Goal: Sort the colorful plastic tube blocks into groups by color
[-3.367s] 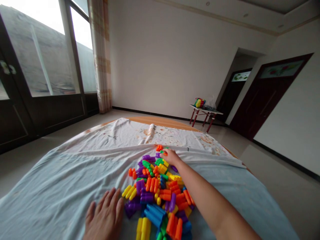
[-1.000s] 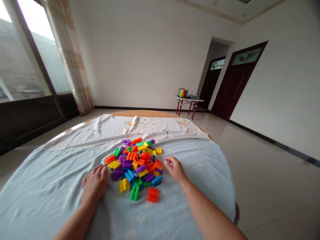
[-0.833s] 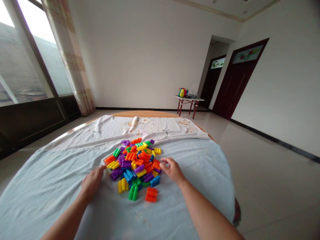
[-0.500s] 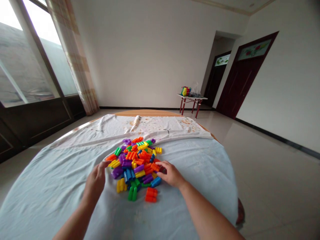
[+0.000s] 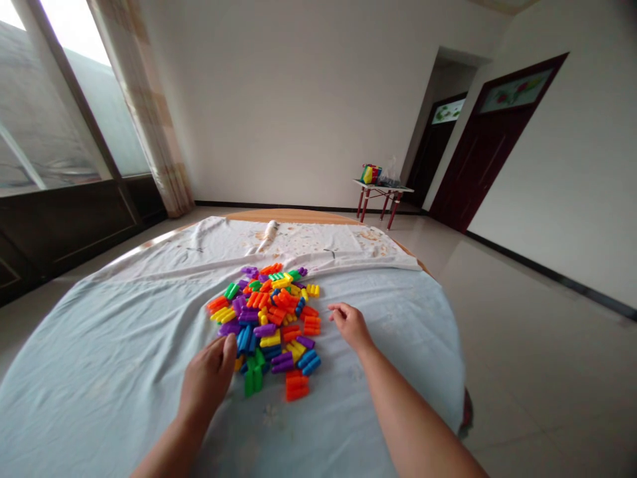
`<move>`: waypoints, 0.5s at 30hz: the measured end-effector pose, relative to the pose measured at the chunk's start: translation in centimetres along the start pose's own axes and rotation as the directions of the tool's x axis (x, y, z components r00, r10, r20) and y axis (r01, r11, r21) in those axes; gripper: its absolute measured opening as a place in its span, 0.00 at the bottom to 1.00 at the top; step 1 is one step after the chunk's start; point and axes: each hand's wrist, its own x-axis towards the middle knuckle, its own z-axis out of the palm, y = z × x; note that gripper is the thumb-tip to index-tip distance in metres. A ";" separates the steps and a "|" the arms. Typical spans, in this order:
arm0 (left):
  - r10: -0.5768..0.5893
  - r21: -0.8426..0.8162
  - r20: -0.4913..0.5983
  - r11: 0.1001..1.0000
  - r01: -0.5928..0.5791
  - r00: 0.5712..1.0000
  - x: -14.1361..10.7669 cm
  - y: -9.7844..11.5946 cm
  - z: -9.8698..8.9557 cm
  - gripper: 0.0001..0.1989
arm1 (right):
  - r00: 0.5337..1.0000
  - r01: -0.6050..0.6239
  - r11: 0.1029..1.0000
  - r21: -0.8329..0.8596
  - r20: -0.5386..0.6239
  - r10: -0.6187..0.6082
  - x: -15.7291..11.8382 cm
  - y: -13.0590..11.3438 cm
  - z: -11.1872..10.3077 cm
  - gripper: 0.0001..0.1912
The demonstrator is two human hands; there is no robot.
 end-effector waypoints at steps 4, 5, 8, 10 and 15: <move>0.073 -0.057 0.068 0.996 -0.069 0.995 -0.8 1.2 -1.0 0.21 | 0.998 0.044 0.998 -0.033 0.055 -0.042 -0.9 -2.1 -0.4 0.15; 0.068 -0.071 0.086 0.995 -0.062 0.994 -1.2 1.3 -1.2 0.22 | 0.995 0.061 0.997 -0.044 0.079 -0.058 -1.3 -2.6 -0.5 0.15; 0.023 -0.083 0.123 0.996 -0.013 0.992 -2.6 1.0 -1.4 0.22 | 0.988 0.088 0.994 -0.061 0.132 -0.079 -2.8 -3.4 -0.6 0.14; -0.013 -0.072 0.150 0.997 0.024 0.989 -3.5 0.4 -1.1 0.22 | 0.989 0.079 0.996 -0.046 0.130 -0.073 -3.7 -3.3 -0.5 0.14; -0.083 0.034 0.257 0.996 0.077 0.963 -4.1 -0.7 0.1 0.24 | 0.991 0.116 0.993 -0.004 0.073 -0.116 -5.6 -2.5 0.6 0.15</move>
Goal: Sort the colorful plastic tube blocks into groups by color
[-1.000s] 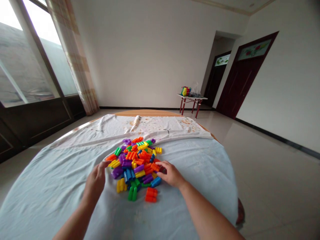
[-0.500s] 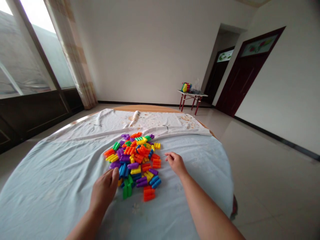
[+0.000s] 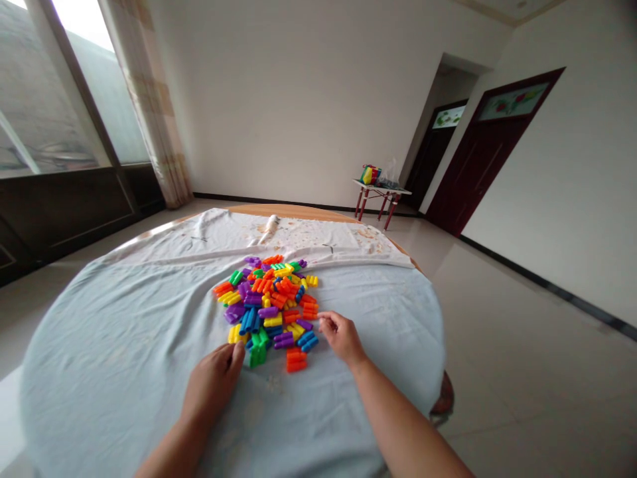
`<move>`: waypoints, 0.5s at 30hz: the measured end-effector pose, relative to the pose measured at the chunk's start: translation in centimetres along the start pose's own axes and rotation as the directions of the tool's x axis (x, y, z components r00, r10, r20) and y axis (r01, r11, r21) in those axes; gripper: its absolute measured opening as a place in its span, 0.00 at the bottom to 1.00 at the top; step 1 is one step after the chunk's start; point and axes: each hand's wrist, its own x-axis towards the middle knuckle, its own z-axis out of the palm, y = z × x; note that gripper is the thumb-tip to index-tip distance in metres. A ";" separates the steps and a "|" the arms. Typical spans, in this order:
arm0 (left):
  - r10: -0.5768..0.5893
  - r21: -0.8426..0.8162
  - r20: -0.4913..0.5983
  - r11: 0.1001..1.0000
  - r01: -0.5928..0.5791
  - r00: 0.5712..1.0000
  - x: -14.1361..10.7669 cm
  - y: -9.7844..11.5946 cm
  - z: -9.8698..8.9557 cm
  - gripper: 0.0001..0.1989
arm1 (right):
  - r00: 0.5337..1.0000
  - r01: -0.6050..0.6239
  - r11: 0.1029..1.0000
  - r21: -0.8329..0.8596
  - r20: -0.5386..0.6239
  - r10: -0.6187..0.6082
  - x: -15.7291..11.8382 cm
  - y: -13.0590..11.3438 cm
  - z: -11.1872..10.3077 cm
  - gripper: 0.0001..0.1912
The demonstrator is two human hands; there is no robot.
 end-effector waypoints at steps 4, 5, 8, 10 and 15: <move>0.005 0.097 0.032 0.995 -0.008 0.999 0.4 0.3 0.0 0.25 | 0.989 0.134 0.989 -0.069 0.073 -0.129 -0.7 -0.5 0.5 0.16; 0.005 0.111 0.035 0.994 -0.009 0.999 0.4 0.4 -0.1 0.25 | 0.981 0.169 0.982 -0.082 0.113 -0.159 -0.8 -0.6 0.5 0.18; -0.002 0.139 0.041 0.990 -0.004 0.999 0.3 0.5 0.0 0.25 | 0.945 0.251 0.964 -0.083 0.238 -0.226 -1.1 -0.6 0.5 0.23; -0.008 0.156 0.045 0.988 0.000 0.999 0.2 0.5 0.1 0.25 | 0.930 0.275 0.960 -0.057 0.268 -0.250 -1.1 -0.4 0.5 0.21; -0.015 0.190 0.053 0.982 0.005 0.998 0.2 0.6 0.2 0.25 | 0.975 0.221 0.970 -0.100 0.036 -0.218 -0.5 0.7 0.0 0.16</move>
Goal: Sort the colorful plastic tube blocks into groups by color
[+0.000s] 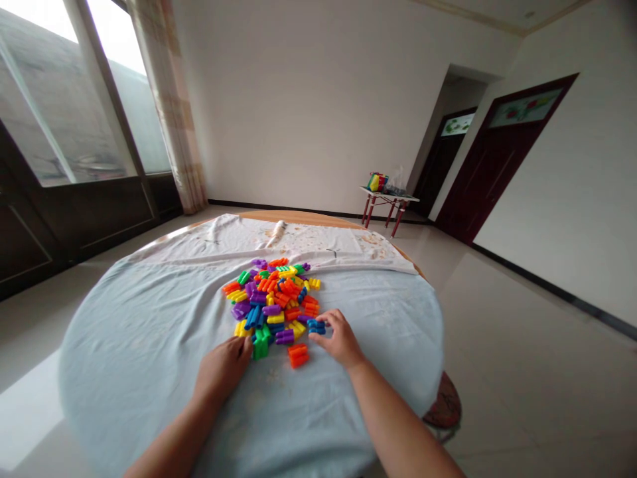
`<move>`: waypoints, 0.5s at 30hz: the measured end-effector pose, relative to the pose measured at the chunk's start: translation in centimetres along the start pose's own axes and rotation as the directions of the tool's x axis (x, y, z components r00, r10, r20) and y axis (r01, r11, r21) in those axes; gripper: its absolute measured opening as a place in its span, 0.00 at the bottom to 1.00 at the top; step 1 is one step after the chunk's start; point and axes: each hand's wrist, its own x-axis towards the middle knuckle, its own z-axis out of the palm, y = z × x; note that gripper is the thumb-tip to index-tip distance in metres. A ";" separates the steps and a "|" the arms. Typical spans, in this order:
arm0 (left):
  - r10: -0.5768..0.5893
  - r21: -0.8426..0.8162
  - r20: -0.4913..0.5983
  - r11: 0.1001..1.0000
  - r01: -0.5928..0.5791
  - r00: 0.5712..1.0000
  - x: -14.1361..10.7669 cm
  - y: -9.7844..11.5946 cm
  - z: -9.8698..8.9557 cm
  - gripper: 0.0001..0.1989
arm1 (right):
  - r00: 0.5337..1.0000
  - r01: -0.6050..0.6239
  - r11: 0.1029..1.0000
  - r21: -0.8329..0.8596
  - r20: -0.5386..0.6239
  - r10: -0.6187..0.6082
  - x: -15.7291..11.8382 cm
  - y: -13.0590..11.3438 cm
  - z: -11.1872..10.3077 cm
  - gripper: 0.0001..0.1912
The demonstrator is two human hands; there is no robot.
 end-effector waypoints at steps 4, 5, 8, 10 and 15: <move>-0.018 0.033 0.022 0.999 0.018 1.000 0.1 0.4 -0.2 0.26 | 0.991 -0.114 0.986 -0.122 -0.078 0.105 0.1 1.2 -0.7 0.16; -0.022 0.041 0.029 0.999 0.021 0.999 0.1 0.4 -0.3 0.26 | 0.991 -0.127 0.983 -0.132 -0.053 0.121 0.1 1.4 -0.9 0.17; -0.028 0.054 0.037 0.998 0.026 0.999 0.1 0.5 -0.4 0.27 | 0.993 -0.120 0.985 -0.122 0.005 0.122 -0.1 1.9 -1.4 0.19; -0.038 0.055 0.041 0.998 0.036 0.998 0.2 0.4 -0.3 0.26 | 0.995 -0.091 0.990 -0.110 0.033 0.095 -0.1 2.0 -1.7 0.19; -0.039 0.041 0.035 0.998 0.038 0.999 0.1 0.4 -0.5 0.26 | 0.992 -0.064 0.993 -0.097 0.102 0.074 0.0 2.2 -2.2 0.15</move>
